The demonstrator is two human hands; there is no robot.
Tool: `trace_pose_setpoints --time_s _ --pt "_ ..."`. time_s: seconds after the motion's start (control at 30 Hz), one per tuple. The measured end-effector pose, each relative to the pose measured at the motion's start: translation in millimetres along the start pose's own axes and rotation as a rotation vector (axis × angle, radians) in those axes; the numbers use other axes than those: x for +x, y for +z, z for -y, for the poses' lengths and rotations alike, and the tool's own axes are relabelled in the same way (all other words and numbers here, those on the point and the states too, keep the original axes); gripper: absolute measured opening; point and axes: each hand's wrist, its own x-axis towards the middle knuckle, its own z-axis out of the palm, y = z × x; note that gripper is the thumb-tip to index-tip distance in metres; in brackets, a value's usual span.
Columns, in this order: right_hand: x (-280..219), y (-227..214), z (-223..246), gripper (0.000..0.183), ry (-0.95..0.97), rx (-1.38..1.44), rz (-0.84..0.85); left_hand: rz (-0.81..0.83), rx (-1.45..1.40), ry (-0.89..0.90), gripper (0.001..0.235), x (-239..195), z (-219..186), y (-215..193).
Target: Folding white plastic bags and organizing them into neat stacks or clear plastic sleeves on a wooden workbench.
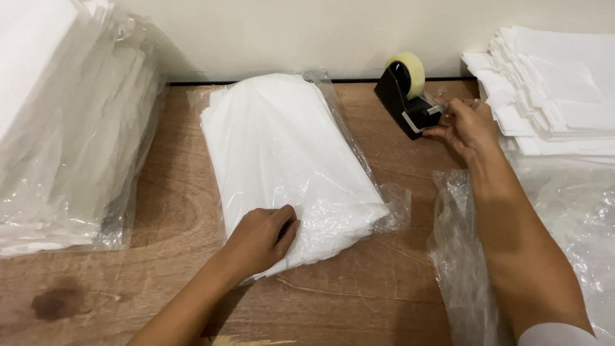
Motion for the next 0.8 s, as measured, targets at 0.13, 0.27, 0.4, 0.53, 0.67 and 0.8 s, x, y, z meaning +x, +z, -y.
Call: trace_pose_setpoints --time_s 0.13,0.27,0.4,0.53,0.67,0.8 --pt "8 -3 -6 0.019 -0.018 0.008 0.001 0.003 0.000 0.008 0.017 1 1 -1" --pt "-21 17 13 0.023 -0.022 -0.015 0.043 0.017 -0.003 0.011 0.018 -1 2 -1" --pt "-3 7 19 0.042 0.143 -0.228 0.016 -0.056 0.078 0.121 0.018 -2 13 10" --pt "-27 25 45 0.033 0.096 -0.470 -0.015 -0.058 0.074 0.128 0.019 -2 13 8" --pt "-38 22 50 0.029 0.121 -0.714 0.034 -0.040 0.071 0.113 0.019 -2 14 10" --pt "-37 18 49 0.023 0.155 -0.679 0.091 -0.019 0.052 0.097 0.018 -2 12 6"
